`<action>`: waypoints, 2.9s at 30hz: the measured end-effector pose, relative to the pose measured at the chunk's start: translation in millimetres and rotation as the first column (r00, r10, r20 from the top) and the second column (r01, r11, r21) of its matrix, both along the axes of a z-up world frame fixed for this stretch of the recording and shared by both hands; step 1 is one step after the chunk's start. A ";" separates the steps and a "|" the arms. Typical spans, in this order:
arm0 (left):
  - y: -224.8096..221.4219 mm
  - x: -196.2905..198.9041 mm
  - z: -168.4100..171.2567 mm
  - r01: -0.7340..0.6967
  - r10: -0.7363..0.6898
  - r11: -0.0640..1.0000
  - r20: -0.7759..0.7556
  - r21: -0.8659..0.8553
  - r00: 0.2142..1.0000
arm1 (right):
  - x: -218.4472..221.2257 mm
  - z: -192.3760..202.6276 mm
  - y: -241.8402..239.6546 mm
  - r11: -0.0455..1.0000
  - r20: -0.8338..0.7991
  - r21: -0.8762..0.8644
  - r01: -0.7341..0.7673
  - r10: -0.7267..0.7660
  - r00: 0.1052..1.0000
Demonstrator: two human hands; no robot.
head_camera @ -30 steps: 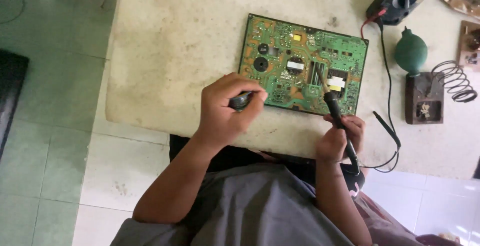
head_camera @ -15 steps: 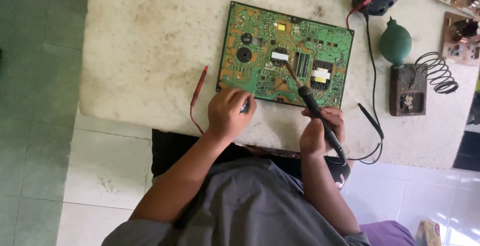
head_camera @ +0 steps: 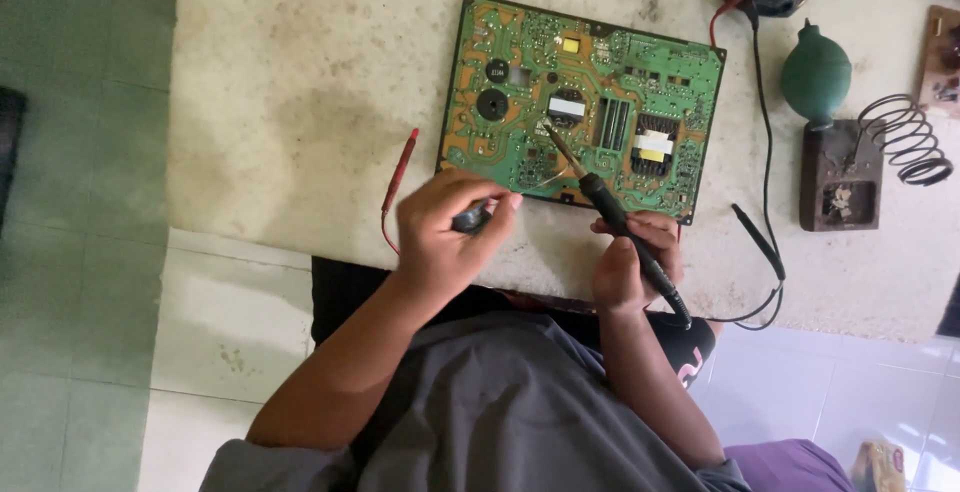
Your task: A person is seen soldering and testing a circuit board using a soldering iron, a desoldering pump, and multimeter probes.
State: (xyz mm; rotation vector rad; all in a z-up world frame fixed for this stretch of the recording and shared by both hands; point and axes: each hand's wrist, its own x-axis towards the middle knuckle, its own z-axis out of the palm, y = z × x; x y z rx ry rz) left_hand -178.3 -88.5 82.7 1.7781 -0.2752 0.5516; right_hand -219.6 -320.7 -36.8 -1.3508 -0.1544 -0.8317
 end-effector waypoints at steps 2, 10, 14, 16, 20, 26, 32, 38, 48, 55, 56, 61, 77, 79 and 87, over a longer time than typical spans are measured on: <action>32.6 20.4 26.4 0.051 -0.051 0.999 -0.038 0.003 0.998 | 0.3 0.8 -0.6 1.000 -0.007 0.004 -0.003 0.003 1.000; 109.5 107.6 -41.9 0.222 -0.206 0.974 -0.215 0.052 0.955 | 10.5 10.7 13.9 1.000 -0.016 -0.020 -0.022 0.022 1.000; 110.9 118.2 -65.4 0.276 -0.265 0.961 -0.278 0.001 0.923 | 28.7 27.8 39.3 0.999 -0.020 -0.015 -0.031 0.030 0.999; 111.4 121.7 -71.3 0.279 -0.270 0.960 -0.291 -0.012 0.918 | 40.3 32.4 49.2 0.999 -0.003 -0.034 -0.030 0.030 1.000; 112.7 122.9 -76.6 0.315 -0.313 0.948 -0.306 -0.043 0.899 | 47.3 31.4 58.4 0.991 -0.011 -0.127 -0.035 0.034 0.999; 116.7 126.6 -79.2 0.378 -0.367 0.925 -0.334 -0.034 0.868 | 45.6 32.1 61.0 0.973 0.019 -0.224 -0.060 0.066 0.998; 113.5 127.4 -74.6 0.382 -0.364 0.924 -0.341 -0.015 0.867 | 43.4 30.3 56.0 0.969 0.042 -0.226 -0.103 0.115 0.992; 113.3 131.4 -73.6 0.400 -0.361 0.916 -0.382 0.024 0.851 | 45.5 28.3 54.0 0.961 0.075 -0.247 -0.121 0.144 0.987; 112.9 134.2 -83.4 0.415 -0.368 0.908 -0.380 0.049 0.849 | 46.9 30.4 55.0 0.948 0.085 -0.286 -0.141 0.171 0.982; 110.4 132.7 -79.7 0.389 -0.352 0.921 -0.371 0.028 0.859 | 48.4 32.9 57.7 0.949 0.095 -0.283 -0.142 0.175 0.980; 110.4 132.6 -79.5 0.389 -0.353 0.921 -0.373 0.023 0.858 | 48.5 33.8 58.8 0.951 0.099 -0.281 -0.132 0.165 0.981; 111.4 131.9 -78.9 0.390 -0.361 0.921 -0.350 0.013 0.864 | 48.2 31.1 55.6 0.953 0.111 -0.277 -0.120 0.156 0.982; 112.4 132.7 -80.8 0.406 -0.377 0.914 -0.340 0.016 0.861 | 48.3 35.0 61.3 0.948 0.095 -0.301 -0.105 0.139 0.986; 112.5 133.1 -80.4 0.414 -0.383 0.910 -0.343 0.021 0.858 | 49.1 36.0 62.5 0.948 0.099 -0.301 -0.104 0.140 0.985; 112.7 133.7 -82.7 0.416 -0.385 0.909 -0.324 0.029 0.864 | 47.5 35.6 59.6 0.943 0.083 -0.314 -0.107 0.140 0.987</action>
